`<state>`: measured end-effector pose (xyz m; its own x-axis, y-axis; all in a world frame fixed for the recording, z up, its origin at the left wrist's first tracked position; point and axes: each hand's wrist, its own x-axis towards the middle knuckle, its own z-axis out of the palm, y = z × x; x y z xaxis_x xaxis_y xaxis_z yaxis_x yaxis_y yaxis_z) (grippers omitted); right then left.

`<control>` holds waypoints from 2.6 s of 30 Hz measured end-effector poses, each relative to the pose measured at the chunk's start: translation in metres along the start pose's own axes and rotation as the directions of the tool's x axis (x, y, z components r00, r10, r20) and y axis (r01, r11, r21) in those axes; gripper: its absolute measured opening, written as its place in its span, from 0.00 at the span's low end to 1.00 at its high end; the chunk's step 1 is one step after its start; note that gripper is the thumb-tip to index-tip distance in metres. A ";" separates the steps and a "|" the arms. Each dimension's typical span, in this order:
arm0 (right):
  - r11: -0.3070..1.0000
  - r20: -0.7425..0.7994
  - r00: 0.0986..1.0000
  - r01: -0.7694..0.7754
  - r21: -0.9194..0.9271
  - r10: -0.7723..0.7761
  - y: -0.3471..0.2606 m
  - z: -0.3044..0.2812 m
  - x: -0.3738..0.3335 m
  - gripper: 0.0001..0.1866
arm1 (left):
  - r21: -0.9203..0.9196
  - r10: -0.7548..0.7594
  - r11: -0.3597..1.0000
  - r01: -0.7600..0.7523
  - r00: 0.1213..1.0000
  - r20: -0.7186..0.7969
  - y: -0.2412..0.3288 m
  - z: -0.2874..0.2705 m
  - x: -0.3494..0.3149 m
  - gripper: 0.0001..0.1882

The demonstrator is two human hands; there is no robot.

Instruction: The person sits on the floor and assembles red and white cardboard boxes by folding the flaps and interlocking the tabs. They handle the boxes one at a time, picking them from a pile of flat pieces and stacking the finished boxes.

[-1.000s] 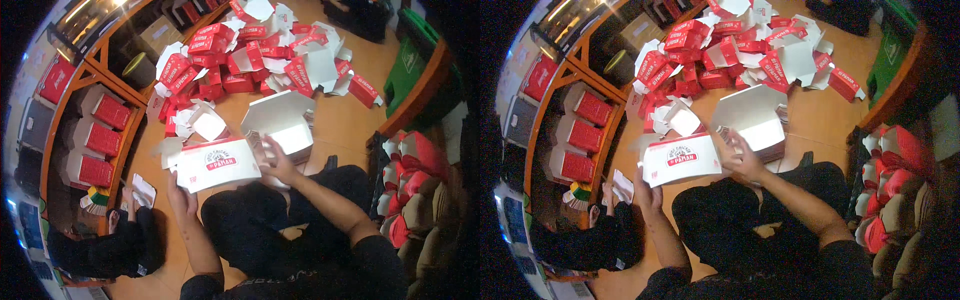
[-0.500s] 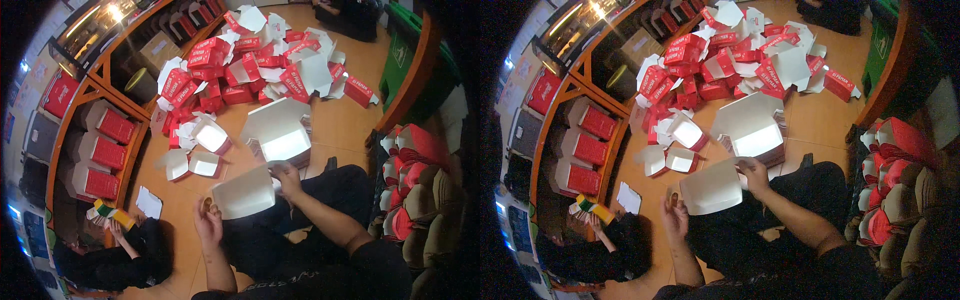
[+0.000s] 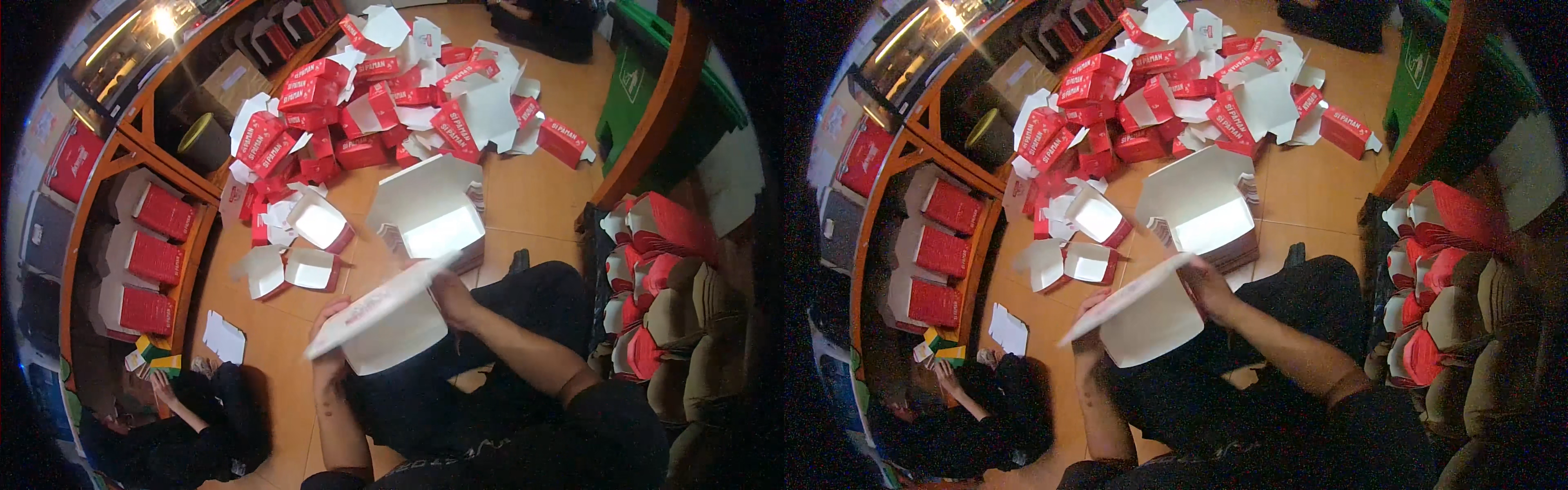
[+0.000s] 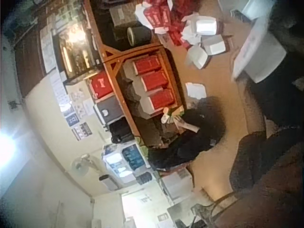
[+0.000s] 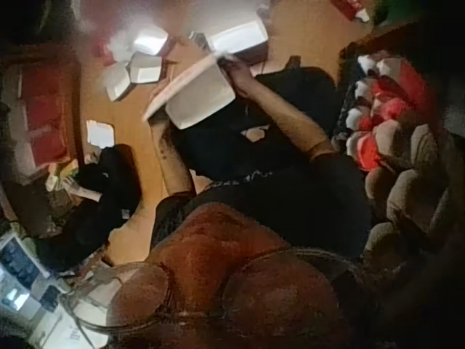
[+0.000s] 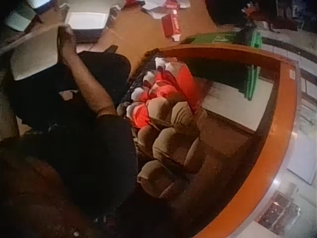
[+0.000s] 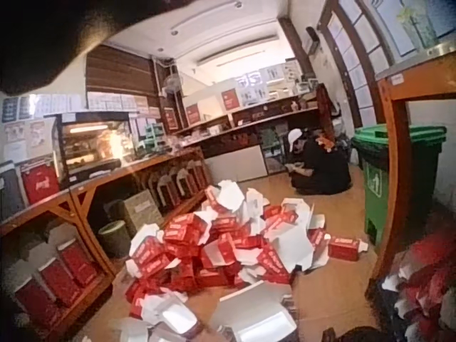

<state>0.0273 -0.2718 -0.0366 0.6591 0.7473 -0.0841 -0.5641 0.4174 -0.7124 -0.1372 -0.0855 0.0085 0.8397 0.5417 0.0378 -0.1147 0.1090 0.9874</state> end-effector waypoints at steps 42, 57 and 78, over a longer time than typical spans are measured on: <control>-0.447 0.078 0.982 -0.008 -0.895 -0.175 -0.119 -0.128 0.153 0.32 | 0.492 0.239 0.452 -0.744 0.632 0.737 -0.120 0.042 0.156 0.14; -0.555 -0.187 0.914 -0.371 -0.745 -0.360 -0.104 -0.099 0.140 0.28 | 0.413 0.337 0.300 -0.860 0.501 0.797 -0.137 0.044 0.163 0.11; -0.639 0.114 0.973 0.218 -0.737 0.201 -0.049 -0.007 0.154 0.21 | 0.615 0.536 -0.043 -0.788 0.501 0.680 -0.160 0.047 0.177 0.08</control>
<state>0.1597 -0.1809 -0.0192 0.4712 0.8699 -0.1455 0.8713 -0.4848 -0.0764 0.0546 -0.0460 -0.1352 0.7198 -0.2366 0.6526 -0.3302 -0.9437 0.0221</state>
